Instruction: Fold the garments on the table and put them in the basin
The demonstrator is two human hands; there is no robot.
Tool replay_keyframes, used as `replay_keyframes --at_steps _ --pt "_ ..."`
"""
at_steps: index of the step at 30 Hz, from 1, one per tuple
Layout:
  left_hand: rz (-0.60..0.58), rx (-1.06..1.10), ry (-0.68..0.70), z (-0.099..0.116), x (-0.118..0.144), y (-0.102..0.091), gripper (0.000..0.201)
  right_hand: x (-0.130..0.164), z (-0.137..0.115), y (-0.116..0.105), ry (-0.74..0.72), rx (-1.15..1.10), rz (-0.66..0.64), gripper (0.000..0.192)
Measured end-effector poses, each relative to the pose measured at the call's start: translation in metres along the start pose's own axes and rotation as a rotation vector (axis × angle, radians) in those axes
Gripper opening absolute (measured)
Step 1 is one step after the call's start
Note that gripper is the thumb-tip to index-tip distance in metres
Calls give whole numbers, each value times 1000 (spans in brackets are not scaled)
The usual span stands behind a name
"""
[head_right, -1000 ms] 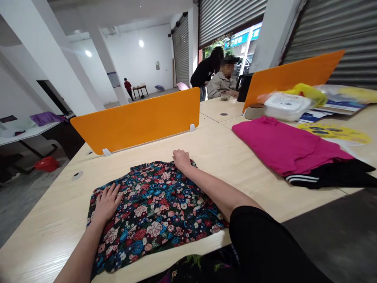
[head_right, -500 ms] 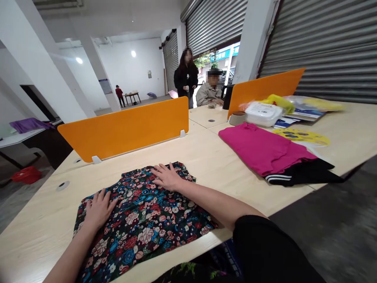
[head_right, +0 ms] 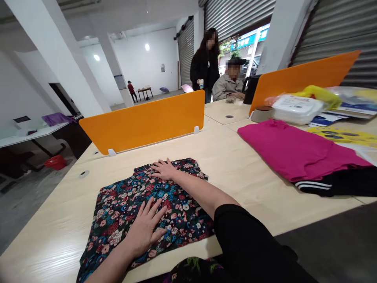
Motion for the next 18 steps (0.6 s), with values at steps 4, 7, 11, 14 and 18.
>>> replay_keyframes --at_steps 4,7,11,14,18 --pt "8 23 -9 3 -1 -4 61 39 -1 -9 31 5 79 66" --pt "-13 46 -20 6 -1 -4 61 66 4 -1 81 -12 10 67" --pt "-15 58 -33 7 -3 -6 61 74 14 3 106 -34 -18 62" --pt "-25 45 -29 6 -2 -7 60 68 36 -6 258 -48 28 56" --pt "43 30 -17 13 2 -10 57 76 89 -19 629 -7 -20 48"
Point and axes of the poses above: each hand's wrist, its own x-axis away from the middle knuckle, its own y-axis out of the palm, z = x × y, the point moved 4 cm from there along -x, towards the middle knuckle, and after that the axes turned 14 degrees about x, right-handed, at the moved point
